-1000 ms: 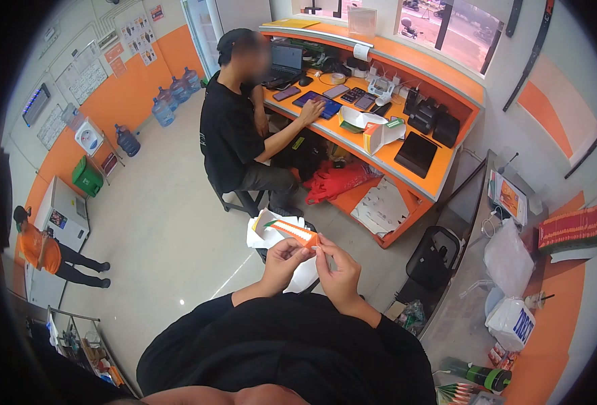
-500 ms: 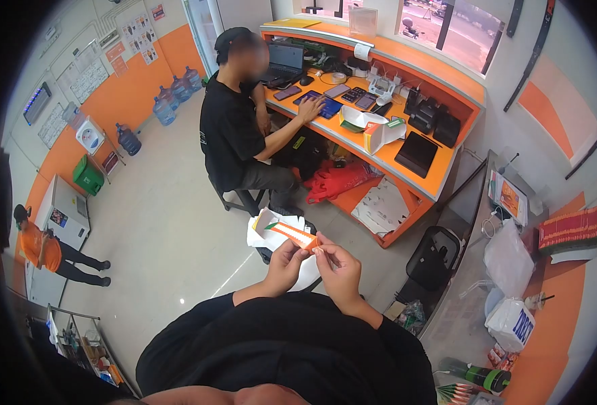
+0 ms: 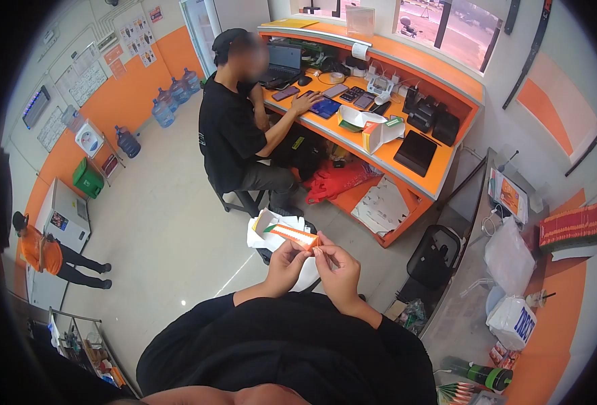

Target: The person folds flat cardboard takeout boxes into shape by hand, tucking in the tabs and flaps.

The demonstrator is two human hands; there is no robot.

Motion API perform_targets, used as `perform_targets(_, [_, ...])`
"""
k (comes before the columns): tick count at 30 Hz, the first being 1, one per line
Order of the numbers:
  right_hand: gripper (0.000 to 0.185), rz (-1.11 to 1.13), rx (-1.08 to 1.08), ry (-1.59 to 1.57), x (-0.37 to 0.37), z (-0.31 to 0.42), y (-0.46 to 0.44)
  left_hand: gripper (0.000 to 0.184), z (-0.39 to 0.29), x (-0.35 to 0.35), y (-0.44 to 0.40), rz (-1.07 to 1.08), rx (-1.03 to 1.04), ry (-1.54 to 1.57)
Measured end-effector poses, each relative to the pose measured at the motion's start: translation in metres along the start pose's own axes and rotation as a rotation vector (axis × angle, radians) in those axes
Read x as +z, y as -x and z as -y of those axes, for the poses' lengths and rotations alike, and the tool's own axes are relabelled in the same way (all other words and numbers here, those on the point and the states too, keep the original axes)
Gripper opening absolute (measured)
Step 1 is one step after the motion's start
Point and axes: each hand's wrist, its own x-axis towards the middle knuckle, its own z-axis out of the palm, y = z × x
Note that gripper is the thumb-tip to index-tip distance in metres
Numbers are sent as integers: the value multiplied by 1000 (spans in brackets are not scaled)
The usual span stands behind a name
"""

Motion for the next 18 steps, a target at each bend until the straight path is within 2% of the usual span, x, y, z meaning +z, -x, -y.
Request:
perform_targets(10, [6, -90, -315, 397, 7, 0, -5, 2, 5, -4, 0, -7, -23, -7])
perform_targets(13, [7, -90, -347, 449, 7, -1, -6, 1, -1, 0, 0, -39, -74, 97])
perform_targets(18, [7, -106, -337, 452, 9, 1, -5, 12, -6, 5, -1, -43, -128, 259])
